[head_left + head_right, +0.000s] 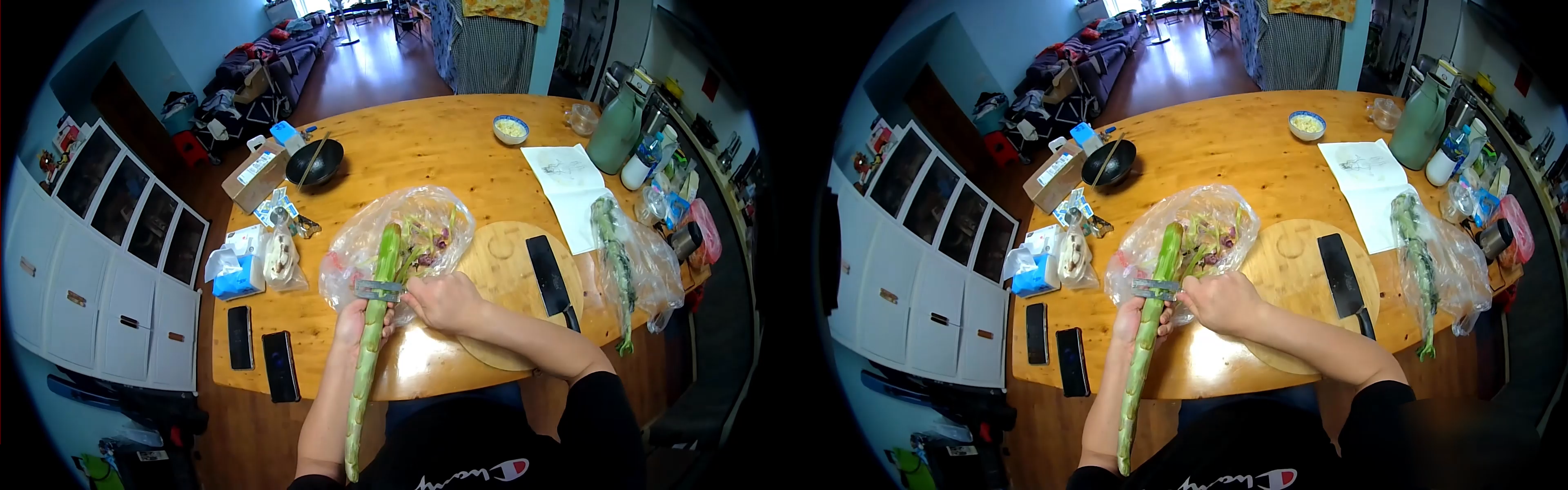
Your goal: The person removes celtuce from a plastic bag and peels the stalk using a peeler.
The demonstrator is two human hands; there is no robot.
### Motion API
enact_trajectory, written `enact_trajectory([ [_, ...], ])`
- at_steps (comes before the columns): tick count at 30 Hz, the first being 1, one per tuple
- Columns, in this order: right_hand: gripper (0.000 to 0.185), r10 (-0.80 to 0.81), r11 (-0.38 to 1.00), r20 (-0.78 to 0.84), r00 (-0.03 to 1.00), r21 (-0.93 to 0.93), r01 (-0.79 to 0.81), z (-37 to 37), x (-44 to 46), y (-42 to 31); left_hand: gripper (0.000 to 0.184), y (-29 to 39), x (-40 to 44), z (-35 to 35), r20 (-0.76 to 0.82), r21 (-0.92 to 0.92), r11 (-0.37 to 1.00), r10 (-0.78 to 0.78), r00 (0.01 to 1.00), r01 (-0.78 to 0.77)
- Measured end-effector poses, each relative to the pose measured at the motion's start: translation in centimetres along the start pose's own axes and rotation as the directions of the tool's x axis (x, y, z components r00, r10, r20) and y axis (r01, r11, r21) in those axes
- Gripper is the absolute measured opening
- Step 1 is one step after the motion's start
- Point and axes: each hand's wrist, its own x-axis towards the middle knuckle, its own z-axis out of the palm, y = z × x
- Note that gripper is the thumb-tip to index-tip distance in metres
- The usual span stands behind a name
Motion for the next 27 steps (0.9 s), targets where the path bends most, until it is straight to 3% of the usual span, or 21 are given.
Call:
enact_trajectory([
  [3,0.031,0.047,0.999,0.028,0.999,0.018,-0.047,0.1,0.2,1.1,0.03,-0.3,-0.2,2.2,-0.033,0.002,0.984,0.178,0.984,-0.178],
  [6,0.031,0.033,0.999,-0.025,0.999,0.0,-0.033,0.2,0.3,1.6,0.03,-0.2,0.3,1.4,0.024,-0.032,0.99,0.135,0.991,-0.134],
  [9,0.03,0.116,0.993,-0.057,0.992,0.017,-0.116,0.7,0.9,3.0,0.035,-0.3,0.3,1.2,0.031,0.069,0.982,0.172,0.985,-0.174],
  [15,0.033,0.216,0.976,0.042,0.975,-0.009,-0.216,0.7,2.0,3.8,0.042,-0.2,0.1,0.5,0.107,0.017,0.986,0.164,0.981,-0.167],
  [22,0.039,0.344,0.938,0.108,0.933,0.0,-0.346,2.8,3.4,6.2,0.042,-0.2,-0.4,-0.1,0.027,-0.004,0.991,0.134,0.991,-0.134],
  [27,0.036,0.403,0.906,0.001,0.915,-0.142,-0.399,1.1,4.1,6.9,0.041,0.2,-0.9,-0.7,0.016,-0.01,0.984,0.178,0.984,-0.178],
])
